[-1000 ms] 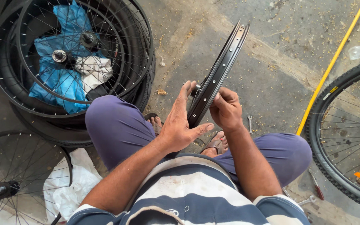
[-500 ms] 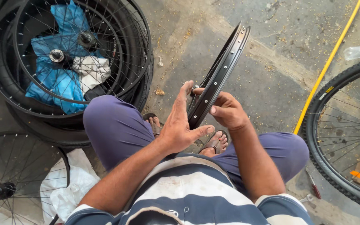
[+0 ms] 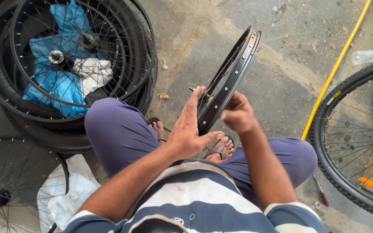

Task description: The person sits on the ground holding a bicycle wheel across their lap and uses a small spoke wrench to turn spoke nipples around the rim, rotating the wheel as they work. They then lift and reposition the wheel, continuing to turn nipples along the rim.

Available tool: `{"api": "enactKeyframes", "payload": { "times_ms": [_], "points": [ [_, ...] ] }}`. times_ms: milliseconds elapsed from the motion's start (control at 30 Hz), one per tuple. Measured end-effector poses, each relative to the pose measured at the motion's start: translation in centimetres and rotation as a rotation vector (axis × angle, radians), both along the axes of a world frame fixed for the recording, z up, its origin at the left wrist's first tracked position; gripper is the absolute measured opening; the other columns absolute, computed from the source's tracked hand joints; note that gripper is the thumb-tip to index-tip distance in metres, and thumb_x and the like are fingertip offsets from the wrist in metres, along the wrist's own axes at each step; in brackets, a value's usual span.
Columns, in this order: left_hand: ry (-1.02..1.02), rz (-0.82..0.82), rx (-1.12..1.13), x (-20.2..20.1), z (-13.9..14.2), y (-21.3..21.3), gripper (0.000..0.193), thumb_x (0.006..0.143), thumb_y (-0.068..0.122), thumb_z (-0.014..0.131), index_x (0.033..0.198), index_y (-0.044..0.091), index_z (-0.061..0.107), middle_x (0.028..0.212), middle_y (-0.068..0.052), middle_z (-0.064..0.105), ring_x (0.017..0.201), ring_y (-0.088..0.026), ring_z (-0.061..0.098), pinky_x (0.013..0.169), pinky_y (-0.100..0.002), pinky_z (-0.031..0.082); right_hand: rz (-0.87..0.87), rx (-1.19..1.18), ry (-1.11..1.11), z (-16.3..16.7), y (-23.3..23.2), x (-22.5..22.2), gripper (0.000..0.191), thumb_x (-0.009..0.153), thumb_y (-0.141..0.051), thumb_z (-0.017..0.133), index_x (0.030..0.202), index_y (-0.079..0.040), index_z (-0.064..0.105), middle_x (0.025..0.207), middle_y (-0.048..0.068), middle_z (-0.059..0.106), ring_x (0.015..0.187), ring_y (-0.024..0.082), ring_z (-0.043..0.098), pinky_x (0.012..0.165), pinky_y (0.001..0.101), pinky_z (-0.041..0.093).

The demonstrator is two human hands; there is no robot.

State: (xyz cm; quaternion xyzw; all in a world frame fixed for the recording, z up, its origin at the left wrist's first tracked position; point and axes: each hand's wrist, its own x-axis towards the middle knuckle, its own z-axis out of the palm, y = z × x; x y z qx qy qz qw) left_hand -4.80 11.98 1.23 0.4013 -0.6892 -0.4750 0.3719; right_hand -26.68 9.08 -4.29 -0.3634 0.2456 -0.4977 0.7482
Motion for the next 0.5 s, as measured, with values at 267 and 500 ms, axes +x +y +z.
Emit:
{"api": "enactKeyframes", "payload": {
  "times_ms": [267,500],
  "points": [
    [-0.008,-0.007,0.028,-0.2,0.4,-0.3,0.122,0.082,0.037,0.087,0.162,-0.002,0.004,0.166,-0.029,0.024,0.156,-0.042,0.028,0.127,-0.049,0.026,-0.14,0.02,0.354,-0.5,1.1,2.4,0.033,0.092,0.004,0.076,0.124,0.006,0.069,0.115,0.013,0.073,0.106,0.019,0.069,0.096,0.036,0.055],
    [0.058,-0.079,0.091,0.0,0.3,-0.8,0.115,0.078,0.012,0.074,0.166,-0.001,0.003,0.168,-0.025,0.028,0.157,-0.038,0.033,0.126,-0.04,0.032,-0.107,0.065,0.128,1.9,0.3,1.1,0.043,0.08,0.003,0.081,0.122,0.001,0.07,0.115,0.011,0.074,0.104,0.021,0.072,0.097,0.0351,0.058]
  ]
}}
